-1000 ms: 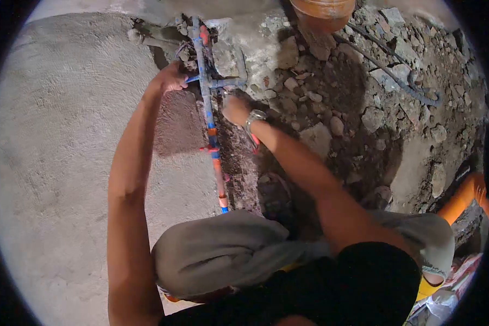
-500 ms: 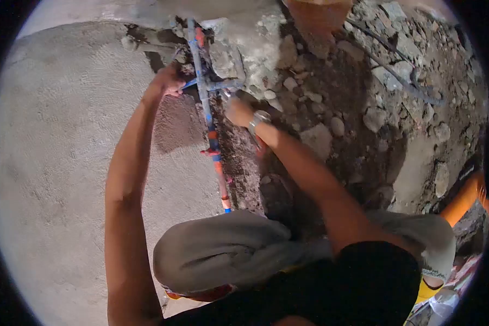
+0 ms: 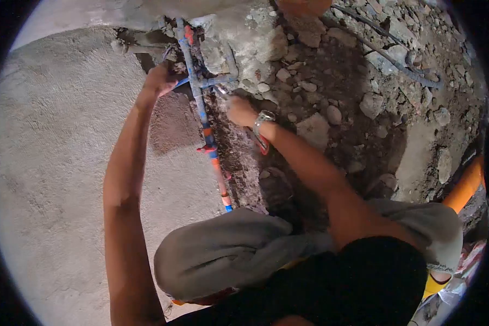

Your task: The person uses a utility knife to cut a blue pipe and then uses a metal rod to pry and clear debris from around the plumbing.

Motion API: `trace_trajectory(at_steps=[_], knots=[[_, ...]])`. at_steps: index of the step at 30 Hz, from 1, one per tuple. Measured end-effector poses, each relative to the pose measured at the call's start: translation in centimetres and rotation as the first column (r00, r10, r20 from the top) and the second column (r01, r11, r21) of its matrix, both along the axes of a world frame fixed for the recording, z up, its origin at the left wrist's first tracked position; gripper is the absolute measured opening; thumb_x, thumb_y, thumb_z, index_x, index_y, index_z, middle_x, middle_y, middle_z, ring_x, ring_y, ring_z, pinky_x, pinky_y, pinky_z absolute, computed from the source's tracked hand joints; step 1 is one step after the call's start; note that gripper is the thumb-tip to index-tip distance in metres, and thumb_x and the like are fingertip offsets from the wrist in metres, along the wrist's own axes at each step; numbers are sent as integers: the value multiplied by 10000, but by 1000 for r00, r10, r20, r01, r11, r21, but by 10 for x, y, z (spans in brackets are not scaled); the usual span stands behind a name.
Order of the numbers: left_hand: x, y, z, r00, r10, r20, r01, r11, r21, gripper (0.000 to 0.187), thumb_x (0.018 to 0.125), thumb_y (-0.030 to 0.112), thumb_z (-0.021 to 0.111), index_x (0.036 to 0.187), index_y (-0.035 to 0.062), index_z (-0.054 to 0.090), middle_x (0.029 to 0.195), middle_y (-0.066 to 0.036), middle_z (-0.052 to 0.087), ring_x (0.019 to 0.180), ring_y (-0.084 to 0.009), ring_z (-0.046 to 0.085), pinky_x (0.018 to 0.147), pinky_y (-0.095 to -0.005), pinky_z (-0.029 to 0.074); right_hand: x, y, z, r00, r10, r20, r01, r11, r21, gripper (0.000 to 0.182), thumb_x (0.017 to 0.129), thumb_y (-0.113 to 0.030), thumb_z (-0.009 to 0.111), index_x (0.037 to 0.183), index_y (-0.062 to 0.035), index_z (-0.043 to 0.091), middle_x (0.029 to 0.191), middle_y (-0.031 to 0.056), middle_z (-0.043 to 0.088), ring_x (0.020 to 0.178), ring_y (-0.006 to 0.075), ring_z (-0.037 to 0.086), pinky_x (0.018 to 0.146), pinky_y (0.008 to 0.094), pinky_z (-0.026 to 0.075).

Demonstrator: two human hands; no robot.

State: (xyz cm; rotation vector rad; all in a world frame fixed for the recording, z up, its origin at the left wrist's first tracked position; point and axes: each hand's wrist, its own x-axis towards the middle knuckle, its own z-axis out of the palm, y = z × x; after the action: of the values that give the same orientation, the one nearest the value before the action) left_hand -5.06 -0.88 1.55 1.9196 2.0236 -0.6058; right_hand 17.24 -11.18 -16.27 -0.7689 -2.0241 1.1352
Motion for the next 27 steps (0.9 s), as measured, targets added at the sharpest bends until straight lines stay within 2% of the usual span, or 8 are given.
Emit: trace_trajectory(at_steps=[2, 4, 6, 12, 16, 18, 21, 27], knots=[[15, -4, 3, 994, -60, -89, 64, 997, 50, 478, 700, 223, 691, 1128, 83, 531, 942, -210, 639, 914, -399, 605, 758, -438, 497, 0, 3, 8, 997, -28, 68, 51, 931, -362, 187, 771, -149, 507, 729, 5, 603, 801, 236, 598, 797, 388, 583, 706, 468, 468], [-37, 0, -42, 994, -96, 42, 91, 990, 109, 468, 710, 215, 693, 1116, 48, 529, 949, -234, 624, 908, -410, 594, 778, -453, 488, -12, 9, 0, 978, 101, 180, -63, 977, -204, 207, 790, -157, 493, 788, 20, 600, 831, 262, 597, 803, 417, 588, 728, 482, 461], [-38, -3, -40, 993, -86, 76, 77, 991, 114, 444, 738, 280, 679, 1056, -3, 552, 929, -242, 616, 913, -397, 592, 798, -459, 472, -36, -3, -19, 994, -93, 52, 106, 895, -432, 207, 775, -149, 499, 814, 24, 606, 851, 268, 602, 836, 416, 594, 749, 475, 469], [5, -5, -4, 852, -382, -357, 402, 915, -20, 468, 739, 417, 668, 930, -9, 633, 947, -204, 628, 938, -355, 592, 790, -422, 459, -16, 3, 13, 985, -77, 154, 139, 885, -445, 213, 764, -115, 489, 862, 31, 609, 887, 269, 597, 915, 402, 577, 800, 474, 455], [10, -18, -1, 934, -259, -245, 289, 953, 95, 451, 712, 350, 704, 985, 5, 604, 893, -210, 629, 876, -379, 600, 782, -429, 476, -21, 6, 2, 939, 162, 303, -102, 974, -204, 282, 767, -179, 555, 916, 49, 625, 977, 210, 628, 1019, 416, 548, 817, 487, 461], [14, -10, 7, 947, -213, -241, 249, 960, 130, 494, 696, 337, 718, 1047, 21, 574, 884, -214, 627, 860, -400, 596, 762, -435, 482, -15, -11, 0, 964, -231, 131, 263, 900, -347, 233, 758, -177, 556, 836, 25, 642, 959, 206, 634, 987, 408, 570, 797, 477, 472], [22, -20, -5, 967, -79, -244, 101, 992, 81, 415, 711, 262, 718, 1013, 3, 602, 892, -214, 636, 884, -369, 615, 818, -433, 490, -6, 10, 26, 977, 66, 204, 71, 797, -600, 303, 782, -170, 516, 1046, -36, 581, 1013, 256, 599, 960, 416, 573, 838, 479, 451], [5, -9, 4, 973, -181, -143, 199, 972, 122, 427, 696, 226, 715, 1054, 30, 592, 903, -217, 638, 871, -391, 611, 762, -433, 501, -36, -1, -31, 992, -47, 119, 83, 946, -313, 268, 770, -154, 488, 977, -14, 586, 943, 238, 608, 893, 352, 609, 787, 455, 477]])
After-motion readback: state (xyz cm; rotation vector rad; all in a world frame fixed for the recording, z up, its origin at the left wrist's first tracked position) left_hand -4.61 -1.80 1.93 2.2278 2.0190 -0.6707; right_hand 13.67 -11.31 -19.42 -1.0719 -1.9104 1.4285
